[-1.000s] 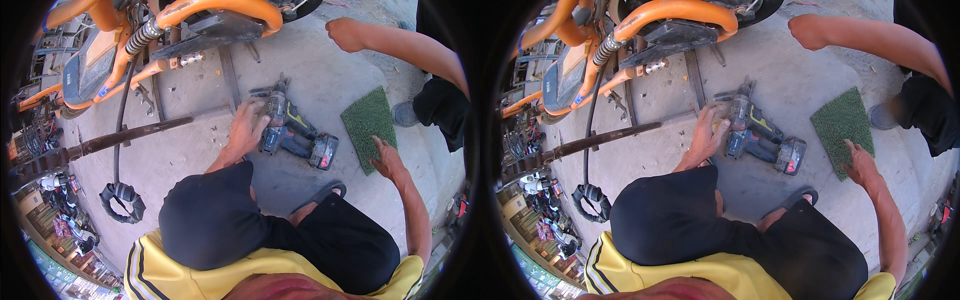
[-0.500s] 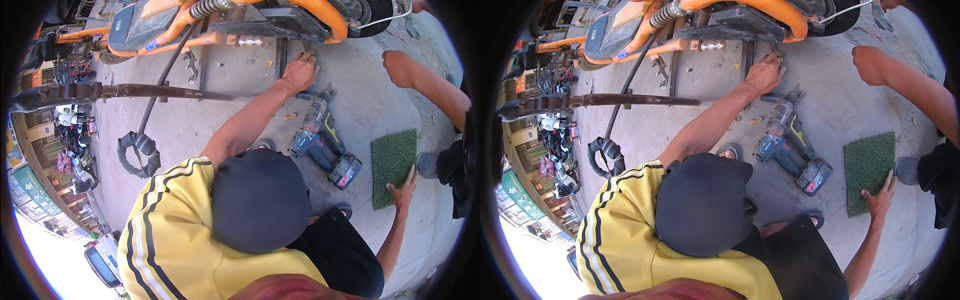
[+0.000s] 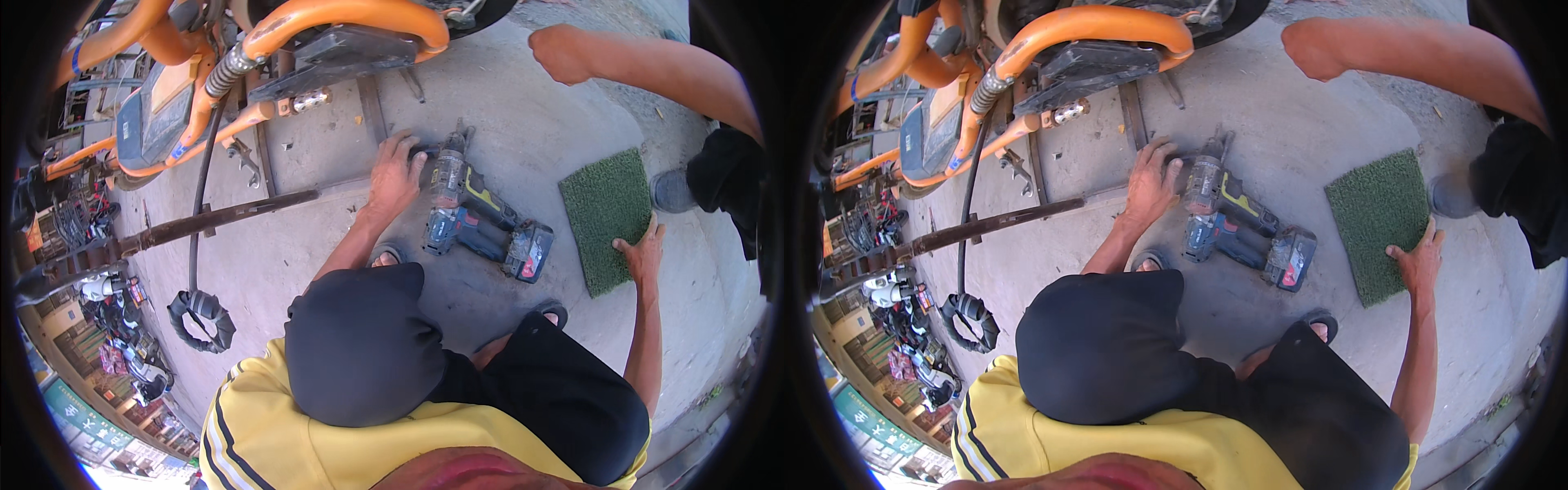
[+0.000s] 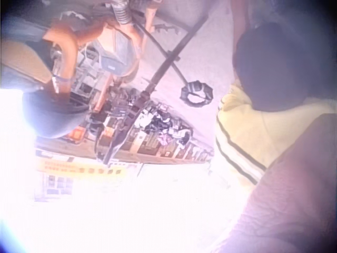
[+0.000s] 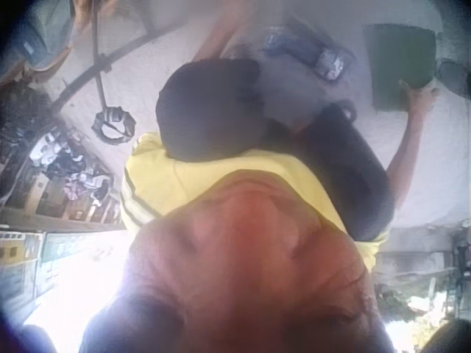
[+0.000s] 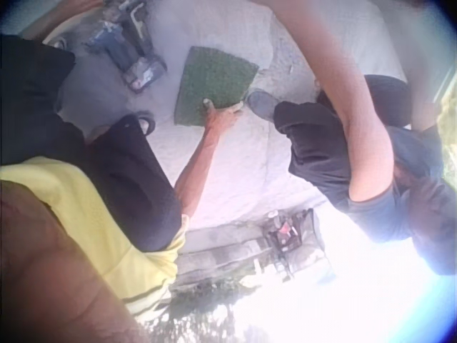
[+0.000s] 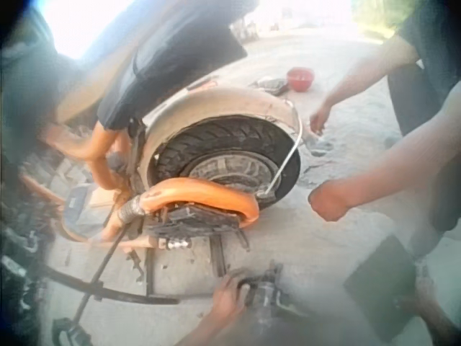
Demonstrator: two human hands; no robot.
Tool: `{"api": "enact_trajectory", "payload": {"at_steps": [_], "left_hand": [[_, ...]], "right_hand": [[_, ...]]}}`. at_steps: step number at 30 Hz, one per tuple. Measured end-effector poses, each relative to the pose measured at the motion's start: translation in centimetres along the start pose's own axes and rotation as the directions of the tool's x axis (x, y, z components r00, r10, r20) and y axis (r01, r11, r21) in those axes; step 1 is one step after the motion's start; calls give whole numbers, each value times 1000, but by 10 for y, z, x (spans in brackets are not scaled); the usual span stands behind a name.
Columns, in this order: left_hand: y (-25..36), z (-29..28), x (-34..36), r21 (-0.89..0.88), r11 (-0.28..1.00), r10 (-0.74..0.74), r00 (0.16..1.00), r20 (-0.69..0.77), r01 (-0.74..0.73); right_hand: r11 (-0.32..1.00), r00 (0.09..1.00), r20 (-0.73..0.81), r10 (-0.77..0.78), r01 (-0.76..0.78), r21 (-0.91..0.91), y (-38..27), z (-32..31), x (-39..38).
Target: The person selects a bolt from a tool tray, then uses a cordless impact driver to tighten bolts on the rear fender of an orange electric scooter. The person repeatedly positions the bolt and operates the tool on the same fastener area.
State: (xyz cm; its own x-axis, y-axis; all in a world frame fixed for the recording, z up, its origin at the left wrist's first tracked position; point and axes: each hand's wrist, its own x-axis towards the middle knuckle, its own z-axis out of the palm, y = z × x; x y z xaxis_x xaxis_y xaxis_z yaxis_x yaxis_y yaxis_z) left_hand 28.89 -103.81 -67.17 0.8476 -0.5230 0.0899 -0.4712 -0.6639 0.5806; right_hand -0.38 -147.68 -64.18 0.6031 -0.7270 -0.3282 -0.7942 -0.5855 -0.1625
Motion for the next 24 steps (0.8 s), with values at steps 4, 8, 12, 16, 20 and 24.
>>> {"api": "enact_trajectory", "payload": {"at_steps": [4, 8, 12, 16, 20, 24], "left_hand": [[22, -12, 1, -108, 993, 46, 998, 39, -42], [60, -29, 12, -179, 981, 86, 994, 66, -73], [100, -40, 24, -251, 962, 140, 982, 124, -105], [123, -41, 37, -313, 936, 223, 958, 181, -158], [115, -45, 47, -276, 941, 289, 884, 368, -193], [139, -57, 60, -241, 908, 414, 828, 379, -343]], "right_hand": [[996, 995, -97, 10, -2, 86, -9, -12, -10], [935, 996, -83, -38, 65, 350, -51, -60, -54], [799, 953, -155, -261, 303, 519, -110, -93, -102], [558, 615, -54, -786, 745, 366, -148, -98, -109], [440, 475, -128, -871, 868, 230, -159, -97, -96], [456, 494, -299, -816, 869, 191, -148, -103, -80]]}}
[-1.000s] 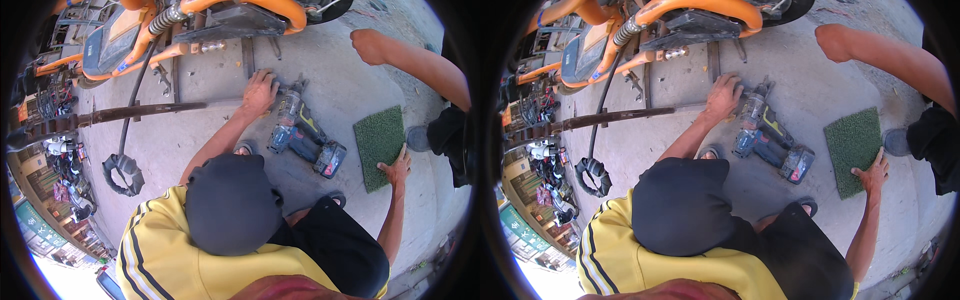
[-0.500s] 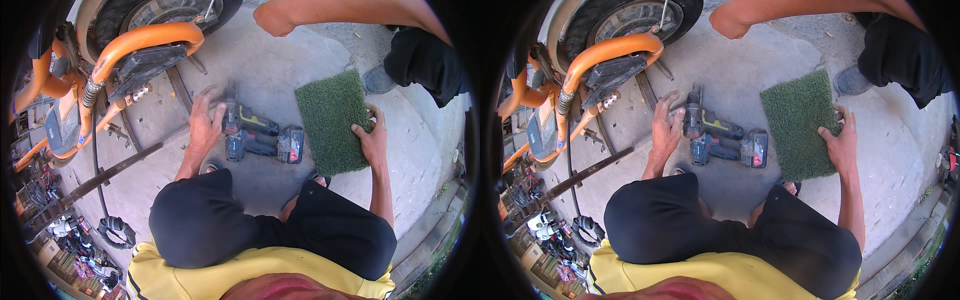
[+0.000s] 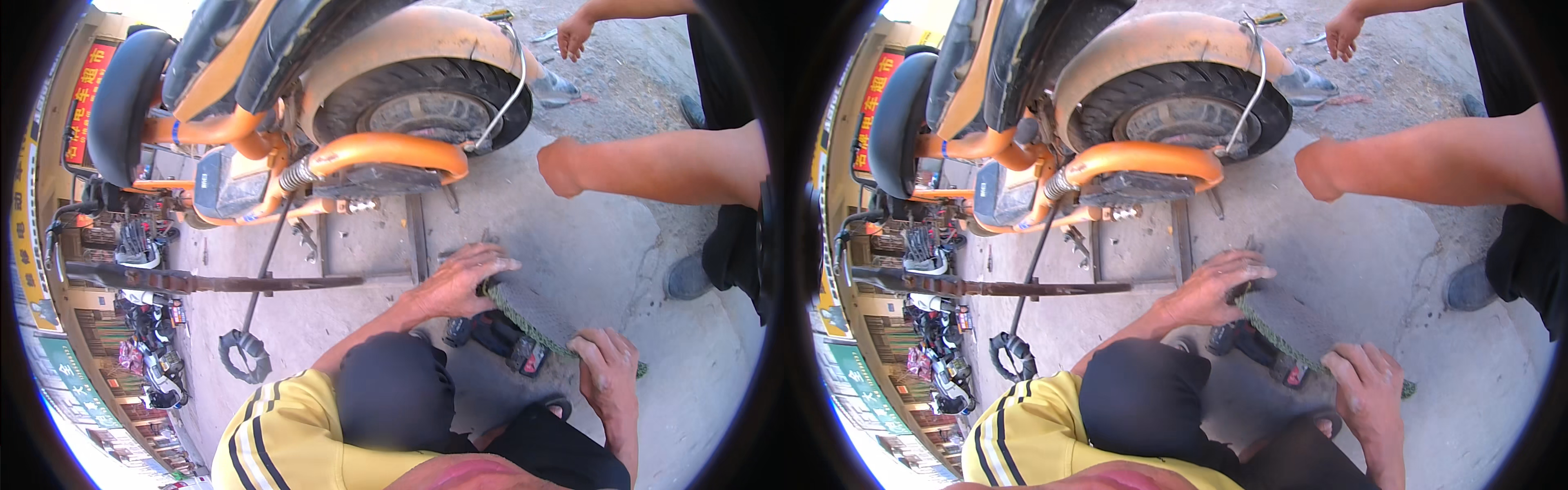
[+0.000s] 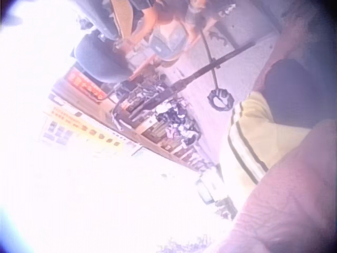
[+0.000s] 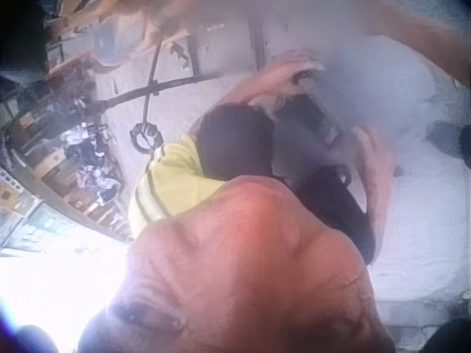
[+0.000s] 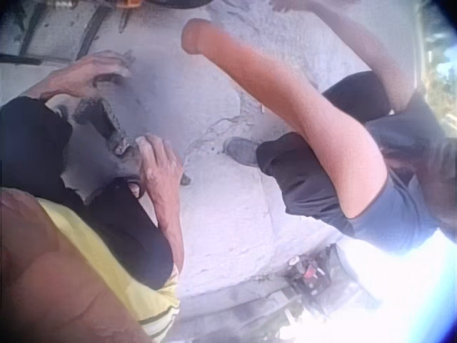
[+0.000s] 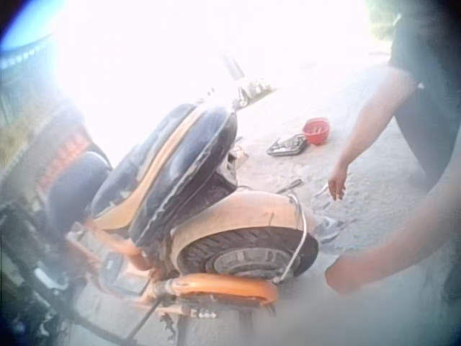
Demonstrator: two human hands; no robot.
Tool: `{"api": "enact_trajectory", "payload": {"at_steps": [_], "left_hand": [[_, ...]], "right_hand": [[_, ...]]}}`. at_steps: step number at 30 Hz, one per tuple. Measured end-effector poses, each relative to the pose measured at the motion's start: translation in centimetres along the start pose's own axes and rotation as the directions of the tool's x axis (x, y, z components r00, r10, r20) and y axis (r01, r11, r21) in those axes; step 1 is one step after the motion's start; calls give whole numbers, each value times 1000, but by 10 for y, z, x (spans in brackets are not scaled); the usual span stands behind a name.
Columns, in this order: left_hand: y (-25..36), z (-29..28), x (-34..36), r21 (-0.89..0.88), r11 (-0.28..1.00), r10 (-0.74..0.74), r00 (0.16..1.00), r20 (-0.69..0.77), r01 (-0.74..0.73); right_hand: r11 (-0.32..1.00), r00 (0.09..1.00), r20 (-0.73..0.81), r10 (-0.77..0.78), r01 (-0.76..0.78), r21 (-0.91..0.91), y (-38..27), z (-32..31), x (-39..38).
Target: The person selects a bolt from a tool tray, then uses a cordless impact driver to tighten bolts on the rear fender of an orange electric scooter. The person repeatedly positions the bolt and operates the tool on the same fastener area.
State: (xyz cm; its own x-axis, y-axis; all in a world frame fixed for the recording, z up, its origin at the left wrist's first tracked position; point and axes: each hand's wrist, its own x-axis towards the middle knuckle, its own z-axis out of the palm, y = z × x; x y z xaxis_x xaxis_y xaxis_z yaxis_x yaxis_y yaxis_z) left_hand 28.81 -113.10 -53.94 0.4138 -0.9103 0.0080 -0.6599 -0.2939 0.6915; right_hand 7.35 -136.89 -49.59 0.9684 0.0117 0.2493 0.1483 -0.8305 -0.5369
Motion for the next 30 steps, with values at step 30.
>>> {"api": "enact_trajectory", "payload": {"at_steps": [30], "left_hand": [[242, -159, -113, 79, 983, -165, 986, 1, 165]], "right_hand": [[814, 817, 227, 530, -565, 134, -181, -141, 20]]}}
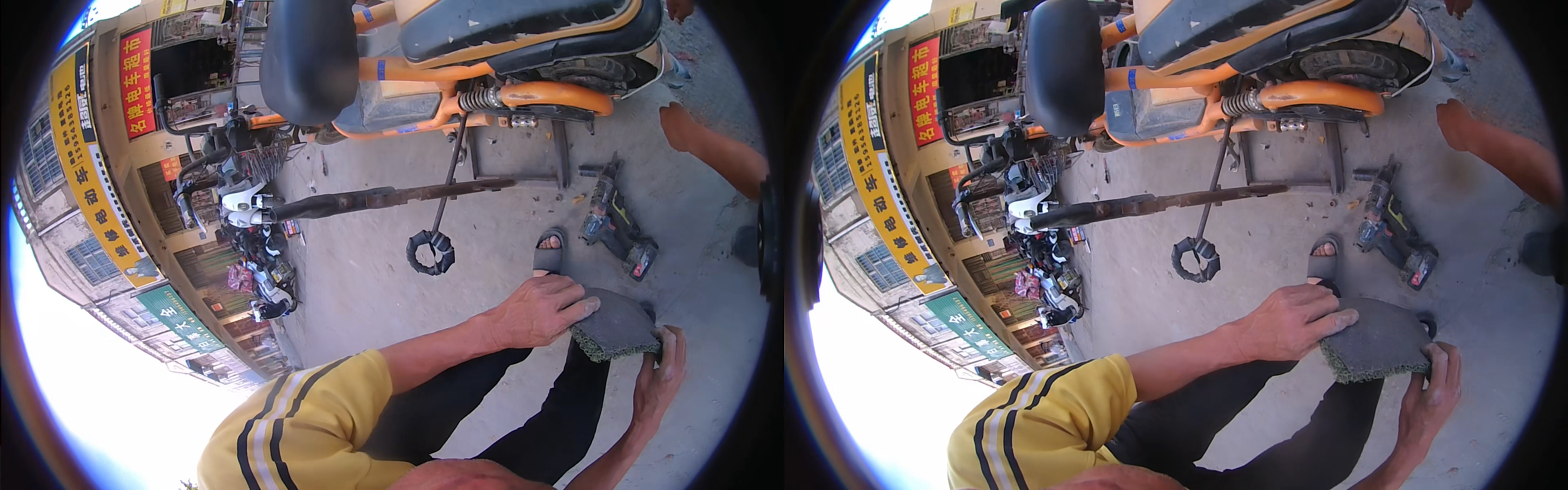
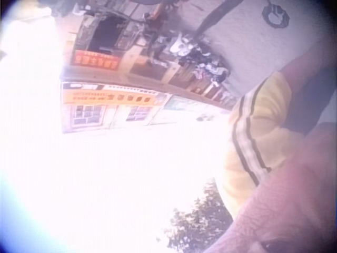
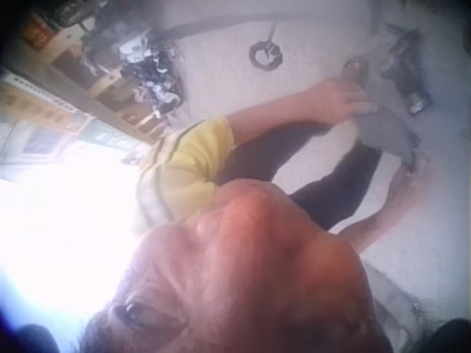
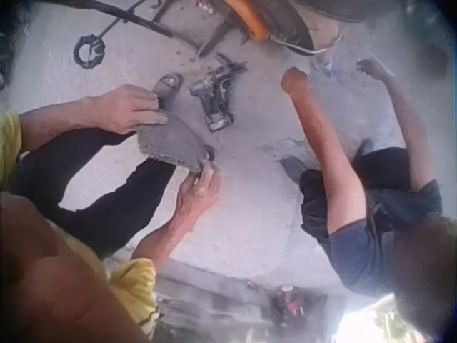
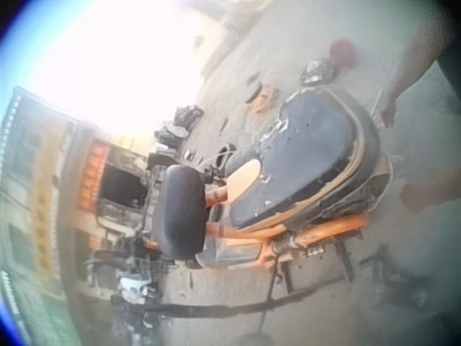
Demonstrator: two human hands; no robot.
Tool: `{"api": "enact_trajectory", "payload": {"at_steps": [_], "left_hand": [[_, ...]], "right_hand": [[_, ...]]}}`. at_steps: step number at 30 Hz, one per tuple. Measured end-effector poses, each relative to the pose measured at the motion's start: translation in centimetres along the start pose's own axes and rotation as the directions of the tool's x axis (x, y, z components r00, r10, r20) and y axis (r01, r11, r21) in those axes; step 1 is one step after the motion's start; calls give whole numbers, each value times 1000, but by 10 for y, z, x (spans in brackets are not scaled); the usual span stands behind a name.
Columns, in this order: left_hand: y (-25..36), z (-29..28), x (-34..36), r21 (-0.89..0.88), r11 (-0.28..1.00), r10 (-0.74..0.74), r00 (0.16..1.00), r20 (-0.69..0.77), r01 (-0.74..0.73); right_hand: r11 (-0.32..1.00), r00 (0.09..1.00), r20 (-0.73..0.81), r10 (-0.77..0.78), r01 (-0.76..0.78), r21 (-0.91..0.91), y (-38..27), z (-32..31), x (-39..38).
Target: The person selects a bolt from a tool tray, then uses a cordless impact driver to tighten bolts on the rear fender of an orange electric scooter. The person repeatedly positions the bolt and operates the tool on the same fastener area.
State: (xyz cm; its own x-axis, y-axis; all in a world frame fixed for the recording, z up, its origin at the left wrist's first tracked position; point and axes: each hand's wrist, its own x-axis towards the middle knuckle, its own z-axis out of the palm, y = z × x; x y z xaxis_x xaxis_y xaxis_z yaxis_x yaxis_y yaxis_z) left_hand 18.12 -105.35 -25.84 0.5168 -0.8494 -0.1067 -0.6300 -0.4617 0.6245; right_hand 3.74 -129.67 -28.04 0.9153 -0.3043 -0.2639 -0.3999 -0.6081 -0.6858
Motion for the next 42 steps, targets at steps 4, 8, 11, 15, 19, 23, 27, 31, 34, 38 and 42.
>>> {"api": "enact_trajectory", "payload": {"at_steps": [4, 8, 11, 15, 19, 23, 27, 31, 34, 38, 42], "left_hand": [[50, -42, -15, 26, 1000, -5, 999, 34, 4], [84, -97, -27, 30, 999, 38, 995, 95, -41], [105, -143, -39, 34, 997, 57, 990, 127, -62], [123, -217, -48, 24, 998, -62, 996, 70, 60], [110, -328, -38, -236, 939, -309, 915, -260, 250], [42, -495, 62, -682, 731, -492, 677, -546, -19], [-79, -690, -41, -606, 793, -608, -14, -794, -62], [-40, -638, -40, -453, 853, -513, 264, -817, 258], [13, -508, -77, -312, 877, -477, 743, -469, 366], [76, -348, -155, -268, 749, -655, 737, -165, 606], [120, -221, -287, -117, 498, -801, 507, 318, 859]], "right_hand": [[996, 987, 140, 84, -86, 10, -25, -19, -35], [992, 986, -114, 119, -115, 44, -78, -41, -68], [947, 935, -190, 300, -269, 174, -88, -47, -103], [644, 796, 135, 590, -565, 516, -57, -51, -171], [406, 613, 338, 714, -756, 514, -34, -56, -258], [240, 419, 242, 875, -810, 536, -35, -52, -351], [156, 373, 322, 870, -828, 538, -35, -81, -386], [210, 376, 300, 876, -860, 466, -40, -78, -395], [267, 410, 291, 864, -864, 427, -65, -91, -369], [311, 461, 278, 843, -839, 447, -77, -106, -356], [306, 437, 312, 844, -869, 389, -85, -129, -360]]}}
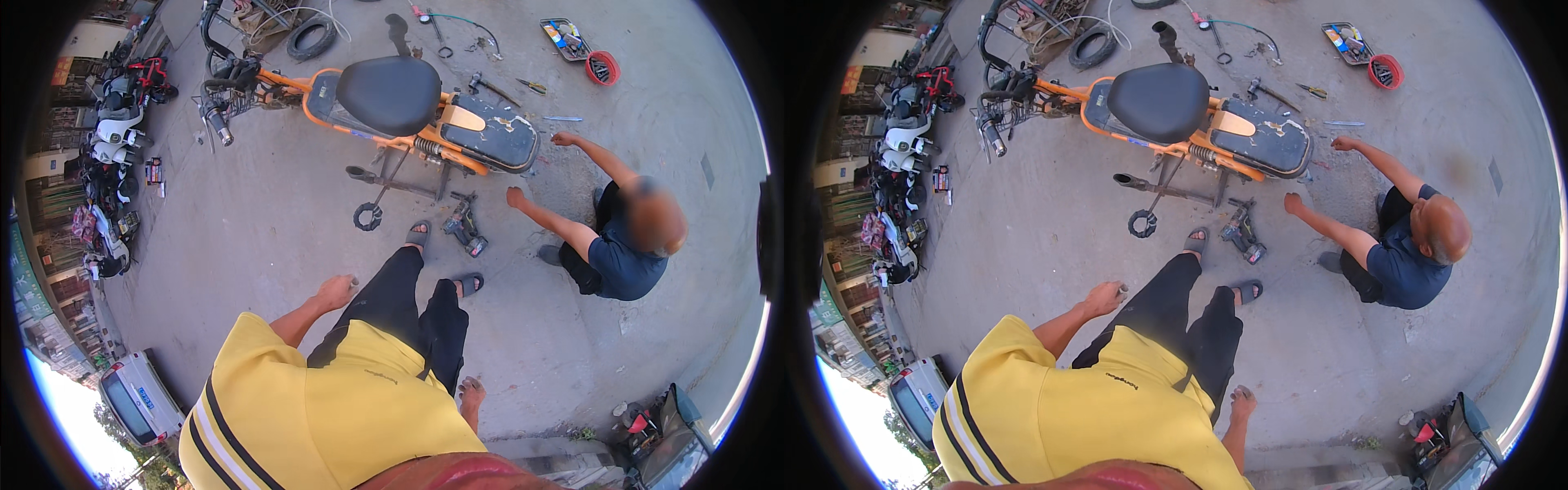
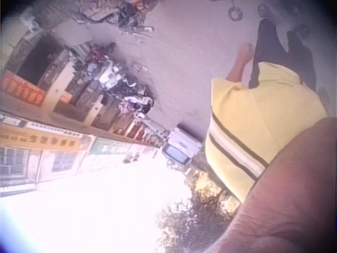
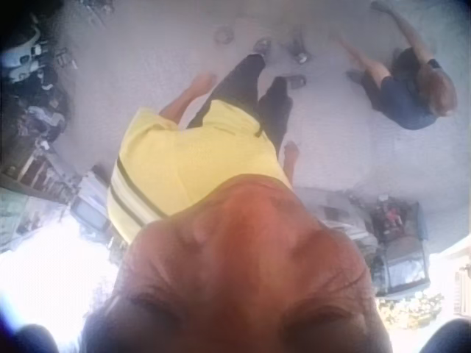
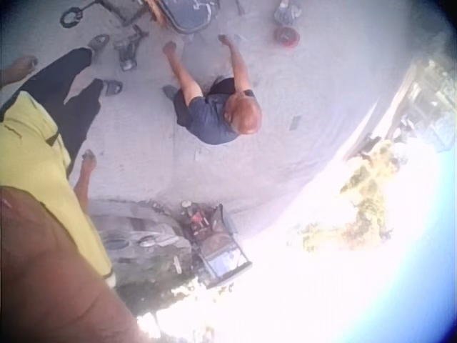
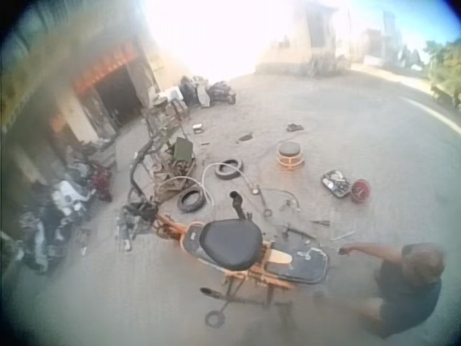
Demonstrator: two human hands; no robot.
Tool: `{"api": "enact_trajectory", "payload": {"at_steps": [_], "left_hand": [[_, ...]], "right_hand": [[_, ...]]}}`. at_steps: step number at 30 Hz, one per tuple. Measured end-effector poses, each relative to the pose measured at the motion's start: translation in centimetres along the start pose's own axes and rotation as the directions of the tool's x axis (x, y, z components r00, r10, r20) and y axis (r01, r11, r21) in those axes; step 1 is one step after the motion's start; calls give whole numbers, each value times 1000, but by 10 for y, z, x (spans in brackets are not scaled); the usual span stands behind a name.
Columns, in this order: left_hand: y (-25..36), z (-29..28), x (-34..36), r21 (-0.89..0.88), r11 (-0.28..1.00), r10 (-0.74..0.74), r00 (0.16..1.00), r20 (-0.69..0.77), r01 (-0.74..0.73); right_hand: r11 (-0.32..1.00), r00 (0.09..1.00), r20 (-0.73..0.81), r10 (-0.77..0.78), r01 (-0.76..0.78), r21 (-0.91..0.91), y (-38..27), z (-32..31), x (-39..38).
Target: The person selects a bolt from a tool tray, then uses a cordless impact driver to tighten bolts on the rear fender of an orange electric scooter. The person repeatedly positions the bolt and operates the tool on the same fastener area.
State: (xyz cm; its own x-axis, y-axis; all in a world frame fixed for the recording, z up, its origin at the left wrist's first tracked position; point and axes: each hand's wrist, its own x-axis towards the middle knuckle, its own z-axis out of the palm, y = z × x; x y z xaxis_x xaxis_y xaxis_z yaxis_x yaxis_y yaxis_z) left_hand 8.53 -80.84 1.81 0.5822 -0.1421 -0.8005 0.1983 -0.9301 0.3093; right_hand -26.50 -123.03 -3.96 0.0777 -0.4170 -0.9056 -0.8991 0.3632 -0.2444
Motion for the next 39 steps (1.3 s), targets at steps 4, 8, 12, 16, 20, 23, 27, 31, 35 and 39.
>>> {"api": "enact_trajectory", "payload": {"at_steps": [4, 8, 12, 16, 20, 23, 27, 31, 35, 39], "left_hand": [[-101, 71, -68, 47, 975, -220, 975, 32, 219], [-173, 106, -93, -420, 854, -439, 858, -267, 307], [-153, 63, -65, -550, 815, -485, 735, -473, 183], [-120, -16, -65, -518, 855, -413, 594, -690, -7], [-103, -141, -66, -294, 954, -248, 400, -882, -56], [-114, -250, -28, -296, 939, -233, 308, -923, -176], [-136, -371, 33, -754, 609, -552, 551, -626, -246], [-131, -415, 81, -874, 284, -534, 692, -485, -393], [-188, -444, 109, -886, 168, -330, 822, -463, -432], [-199, -453, 108, -881, 236, -235, 856, -460, -409]], "right_hand": [[980, 998, 53, 29, -17, -199, 2, -33, 9], [879, 977, 117, -176, 210, -427, 10, -83, 82], [931, 971, 22, -239, 235, -279, -84, -76, 103], [911, 947, 63, -314, 319, -260, -174, -43, 71], [893, 910, 44, -412, 413, -182, -198, 14, 44], [847, 877, 73, -475, 479, -230, -199, 67, 22], [790, 805, 162, -570, 592, -160, -199, 203, 4], [766, 799, 267, -539, 596, -239, -189, 361, 4], [756, 775, 412, -480, 603, -253, -194, 485, -7], [665, 816, 408, -410, 574, -479, -168, 566, 22]]}}
